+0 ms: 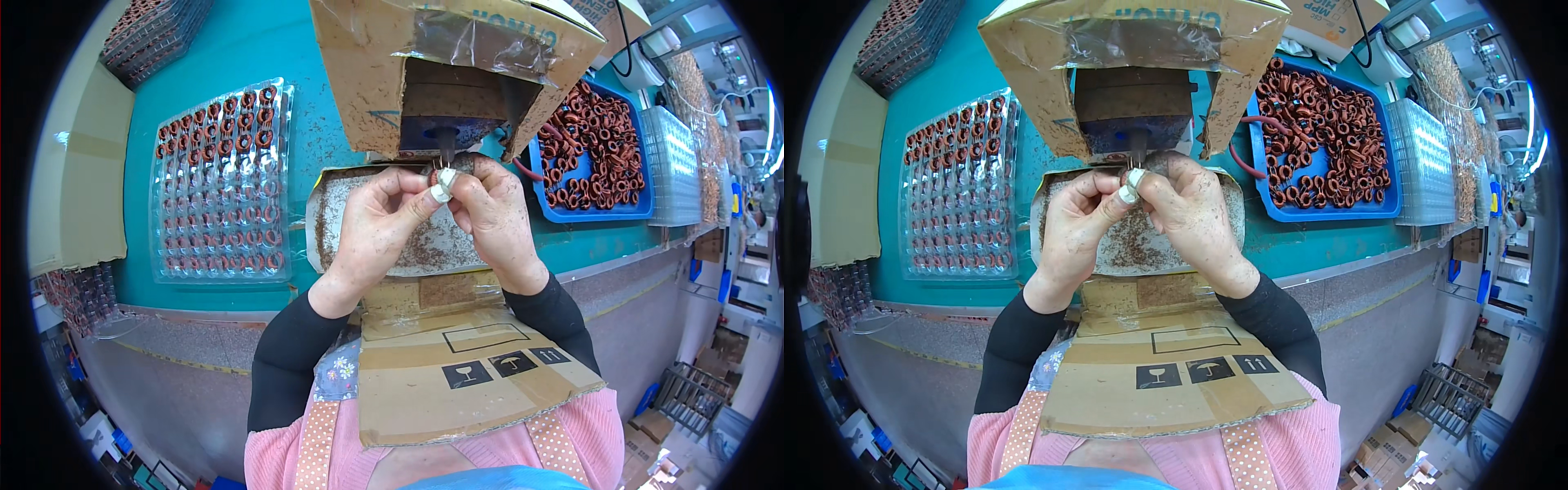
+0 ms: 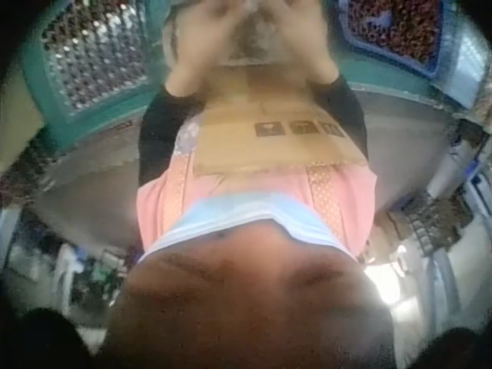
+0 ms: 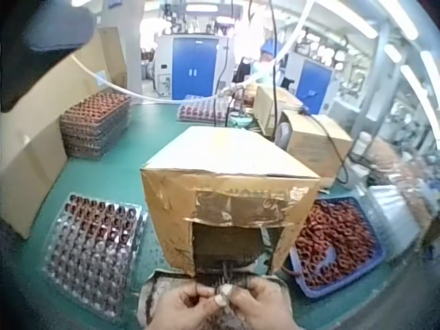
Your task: The person takes toroidal coils from a tray, strips the wire leads using a motorized wire stripping machine, and places the processed coils into a plastic tray by hand.
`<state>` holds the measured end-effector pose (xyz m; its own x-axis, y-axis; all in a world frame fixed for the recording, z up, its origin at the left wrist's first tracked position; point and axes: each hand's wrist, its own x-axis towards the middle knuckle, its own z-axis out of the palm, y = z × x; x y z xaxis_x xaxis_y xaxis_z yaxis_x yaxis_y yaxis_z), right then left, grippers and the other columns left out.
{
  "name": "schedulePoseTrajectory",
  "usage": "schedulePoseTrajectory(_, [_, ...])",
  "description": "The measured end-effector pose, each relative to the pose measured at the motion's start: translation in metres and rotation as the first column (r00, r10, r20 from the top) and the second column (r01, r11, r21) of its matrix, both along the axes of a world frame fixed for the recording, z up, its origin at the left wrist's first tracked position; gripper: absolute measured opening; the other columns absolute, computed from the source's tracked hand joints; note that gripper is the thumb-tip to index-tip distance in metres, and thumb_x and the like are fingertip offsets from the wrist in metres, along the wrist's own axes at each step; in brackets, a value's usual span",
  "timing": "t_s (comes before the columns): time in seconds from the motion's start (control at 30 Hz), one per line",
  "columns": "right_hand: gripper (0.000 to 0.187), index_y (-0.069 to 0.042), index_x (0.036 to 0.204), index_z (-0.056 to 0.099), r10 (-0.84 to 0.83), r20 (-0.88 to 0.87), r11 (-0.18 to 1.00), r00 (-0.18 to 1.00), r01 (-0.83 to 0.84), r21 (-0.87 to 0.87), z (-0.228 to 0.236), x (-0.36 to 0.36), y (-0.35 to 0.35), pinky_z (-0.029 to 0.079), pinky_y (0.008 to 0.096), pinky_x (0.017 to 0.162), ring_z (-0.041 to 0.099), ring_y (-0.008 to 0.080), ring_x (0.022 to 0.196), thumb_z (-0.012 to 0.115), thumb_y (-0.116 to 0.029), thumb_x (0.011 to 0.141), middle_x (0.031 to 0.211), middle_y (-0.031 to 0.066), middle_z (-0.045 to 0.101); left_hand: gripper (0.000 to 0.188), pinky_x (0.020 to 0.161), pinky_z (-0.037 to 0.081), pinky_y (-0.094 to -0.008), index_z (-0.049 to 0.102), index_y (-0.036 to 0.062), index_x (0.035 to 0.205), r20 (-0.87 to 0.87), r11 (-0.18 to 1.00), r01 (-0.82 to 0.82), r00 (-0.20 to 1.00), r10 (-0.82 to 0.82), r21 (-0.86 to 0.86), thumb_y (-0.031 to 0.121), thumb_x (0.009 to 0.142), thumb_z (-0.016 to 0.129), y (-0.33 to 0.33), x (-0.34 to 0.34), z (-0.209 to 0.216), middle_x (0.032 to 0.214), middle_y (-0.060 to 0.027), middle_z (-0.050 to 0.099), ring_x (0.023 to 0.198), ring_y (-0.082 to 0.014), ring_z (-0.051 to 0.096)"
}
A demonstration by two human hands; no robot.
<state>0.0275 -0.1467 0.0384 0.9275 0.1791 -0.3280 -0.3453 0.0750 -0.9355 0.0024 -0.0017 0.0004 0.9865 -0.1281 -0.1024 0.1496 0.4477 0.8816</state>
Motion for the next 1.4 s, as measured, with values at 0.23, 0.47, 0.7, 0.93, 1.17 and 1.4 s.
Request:
schedulePoseTrajectory(0.23, [0.023,0.0,0.076,0.057,0.021,0.021,0.999,1.0,-0.021,-0.029,-0.007,0.003,-0.003,0.033,0.0202,0.043,0.044,0.0041,0.049,0.062,-0.022,0.083,0.06,0.001,0.052,0.013,0.068,0.043,-0.0195,0.062,-0.0011,0.095,-0.01,1.0,0.01,1.0,-0.01,0.01,0.008,0.086,0.066,0.002,0.0,0.0,0.087,-0.0016,0.062,0.077,-0.004,0.053])
schedulePoseTrajectory(0.47, [0.018,0.0,0.085,0.06,0.084,0.002,0.994,0.996,-0.083,-0.068,-0.005,-0.009,-0.013,0.035,0.0192,0.045,0.045,0.0017,0.053,0.061,-0.017,0.085,0.066,-0.0013,0.055,0.011,0.065,0.04,-0.0179,0.061,0.0031,0.091,-0.059,0.999,0.043,0.997,-0.043,-0.001,0.006,0.084,0.068,-0.001,-0.011,0.004,0.081,0.0043,0.054,0.073,-0.0034,0.048])
schedulePoseTrajectory(0.7, [0.026,-0.001,0.11,0.061,0.304,0.036,0.94,0.952,-0.294,-0.174,0.005,-0.019,-0.054,0.046,0.0222,0.062,0.054,0.0058,0.071,0.059,-0.013,0.088,0.084,0.0002,0.061,0.015,0.066,0.044,-0.0198,0.06,-0.0011,0.092,0.023,0.957,0.044,0.998,-0.053,0.286,0.0,0.08,0.069,0.011,-0.022,-0.006,0.086,-0.0012,0.054,0.074,-0.0067,0.051])
schedulePoseTrajectory(0.93, [0.034,-0.004,0.11,0.061,0.124,0.496,0.333,0.859,0.435,-0.836,-0.02,-0.001,-0.193,0.048,0.0335,0.074,0.061,0.0239,0.081,0.067,-0.01,0.077,0.087,0.0109,0.064,0.015,0.072,0.045,-0.0206,0.06,0.0025,0.1,0.029,0.88,-0.246,0.966,0.257,0.407,0.005,0.086,0.062,0.094,-0.042,-0.009,0.099,-0.0053,0.064,0.084,-0.009,0.058])
schedulePoseTrajectory(1.17, [0.044,-0.004,0.111,0.058,0.359,0.496,0.15,0.791,0.476,-0.867,-0.055,0.008,-0.235,0.046,0.04,0.081,0.058,0.0323,0.092,0.072,-0.01,0.07,0.097,0.0142,0.064,0.023,0.064,0.041,-0.0182,0.057,0.0018,0.11,0.103,0.586,-0.497,0.811,0.576,0.64,0.014,0.09,0.06,0.168,-0.086,0.01,0.095,-0.0024,0.063,0.079,-0.0062,0.057])
schedulePoseTrajectory(1.4, [0.033,-0.004,0.11,0.058,0.304,0.517,0.234,0.8,0.463,-0.855,-0.07,-0.002,-0.257,0.044,0.0414,0.083,0.056,0.0324,0.092,0.066,-0.011,0.078,0.1,0.0154,0.062,0.024,0.072,0.048,-0.0217,0.059,-0.0027,0.104,0.18,0.491,-0.574,0.75,0.636,0.655,0.012,0.087,0.065,0.215,-0.085,0.014,0.095,-0.0069,0.065,0.082,-0.0106,0.061])
